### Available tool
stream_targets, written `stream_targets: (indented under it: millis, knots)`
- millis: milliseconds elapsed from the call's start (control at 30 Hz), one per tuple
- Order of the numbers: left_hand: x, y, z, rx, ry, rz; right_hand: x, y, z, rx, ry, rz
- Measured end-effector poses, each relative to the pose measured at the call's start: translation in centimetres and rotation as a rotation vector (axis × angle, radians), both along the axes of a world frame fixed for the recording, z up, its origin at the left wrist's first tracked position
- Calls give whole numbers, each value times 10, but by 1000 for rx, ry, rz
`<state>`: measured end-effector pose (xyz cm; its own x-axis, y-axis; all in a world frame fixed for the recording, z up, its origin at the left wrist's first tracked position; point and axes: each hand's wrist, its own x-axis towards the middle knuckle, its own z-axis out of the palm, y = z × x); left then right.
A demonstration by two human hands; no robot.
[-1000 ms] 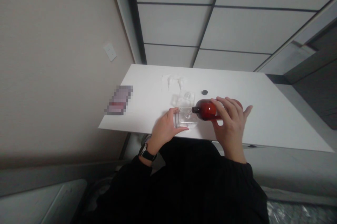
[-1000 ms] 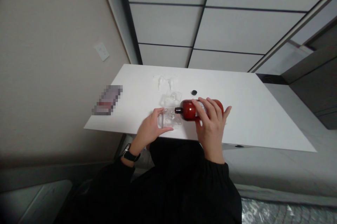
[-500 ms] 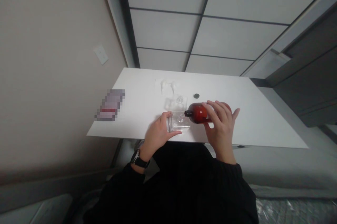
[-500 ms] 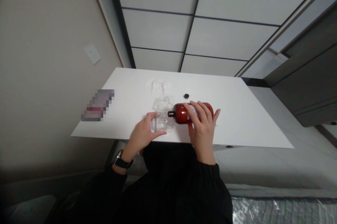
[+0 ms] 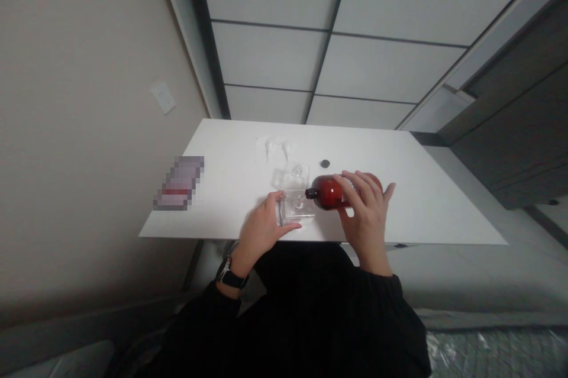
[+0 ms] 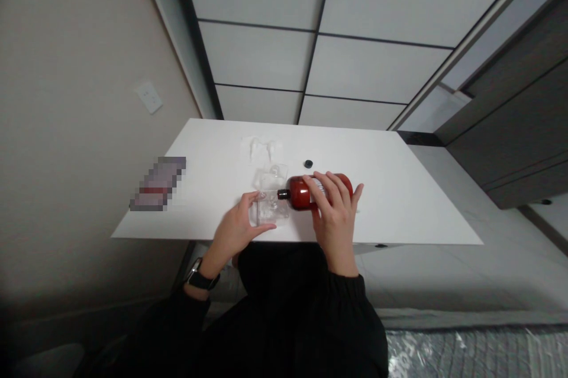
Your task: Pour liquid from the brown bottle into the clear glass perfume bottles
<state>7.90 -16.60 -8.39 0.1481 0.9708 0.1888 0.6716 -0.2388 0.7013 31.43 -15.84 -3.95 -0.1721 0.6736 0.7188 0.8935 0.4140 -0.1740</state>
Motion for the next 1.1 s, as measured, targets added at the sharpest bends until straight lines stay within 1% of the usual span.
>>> stream_targets:
  millis: [233, 400, 867, 1100]
  knots:
    - [1, 0, 1, 8, 6, -2, 0, 0, -1, -14, 1, 0]
    - [0, 0, 1, 15, 8, 0, 0, 0, -1, 10, 9, 11]
    - [1, 0, 2, -2, 0, 9, -1, 0, 0, 25, 5, -5]
    - [2, 0, 6, -27, 17, 11, 0, 0, 0, 28, -11, -4]
